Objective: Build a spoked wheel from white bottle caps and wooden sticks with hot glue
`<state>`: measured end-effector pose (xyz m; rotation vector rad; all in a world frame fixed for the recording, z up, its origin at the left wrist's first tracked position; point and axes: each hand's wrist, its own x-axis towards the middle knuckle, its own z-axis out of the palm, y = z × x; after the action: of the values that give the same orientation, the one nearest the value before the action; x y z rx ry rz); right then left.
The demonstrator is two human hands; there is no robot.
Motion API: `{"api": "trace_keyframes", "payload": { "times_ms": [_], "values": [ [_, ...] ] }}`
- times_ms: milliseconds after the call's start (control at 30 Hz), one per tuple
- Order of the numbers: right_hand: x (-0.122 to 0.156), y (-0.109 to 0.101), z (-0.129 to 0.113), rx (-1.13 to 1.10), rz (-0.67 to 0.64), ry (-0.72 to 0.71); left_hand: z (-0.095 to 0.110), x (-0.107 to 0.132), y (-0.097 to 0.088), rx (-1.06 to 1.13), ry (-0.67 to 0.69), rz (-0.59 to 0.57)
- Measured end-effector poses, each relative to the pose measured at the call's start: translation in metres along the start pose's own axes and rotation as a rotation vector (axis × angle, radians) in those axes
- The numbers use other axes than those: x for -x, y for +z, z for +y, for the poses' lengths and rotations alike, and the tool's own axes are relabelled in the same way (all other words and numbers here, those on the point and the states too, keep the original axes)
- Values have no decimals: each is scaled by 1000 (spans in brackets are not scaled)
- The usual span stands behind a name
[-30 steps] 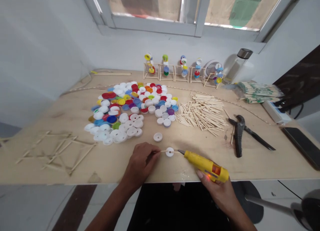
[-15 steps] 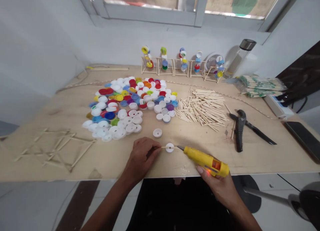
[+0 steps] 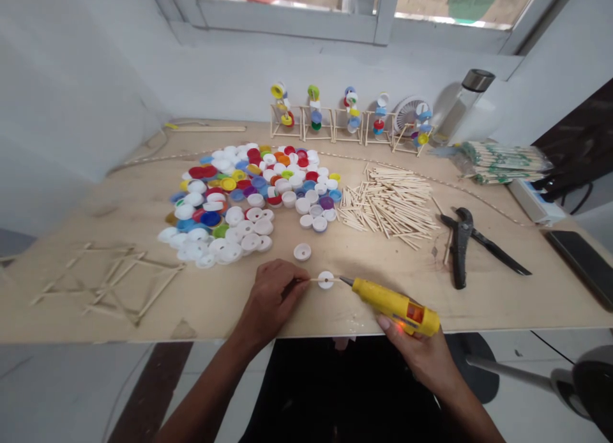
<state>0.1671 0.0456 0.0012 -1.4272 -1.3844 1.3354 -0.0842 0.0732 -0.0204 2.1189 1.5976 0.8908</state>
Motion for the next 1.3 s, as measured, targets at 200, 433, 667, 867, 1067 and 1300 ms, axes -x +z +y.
{"api": "trace_keyframes", "payload": {
  "times_ms": [200,433,667,867,1067,1300],
  "values": [
    [0,-1,-1,26,-7,12,0,-1,0,3,-16,-17],
    [0,-1,-1,16,-21,18,-1,-2,0,16,-18,-29],
    [0,-1,0,-8,-13,24,2,-2,-2,11,-26,-19],
    [0,0,-2,23,-12,7,-1,-1,-1,-23,-15,-2],
    [0,1,-3,14,-6,20,4,4,-3,-94,36,34],
    [1,5,3,-39,71,-8,17,-3,5,-99,154,10]
  ]
}}
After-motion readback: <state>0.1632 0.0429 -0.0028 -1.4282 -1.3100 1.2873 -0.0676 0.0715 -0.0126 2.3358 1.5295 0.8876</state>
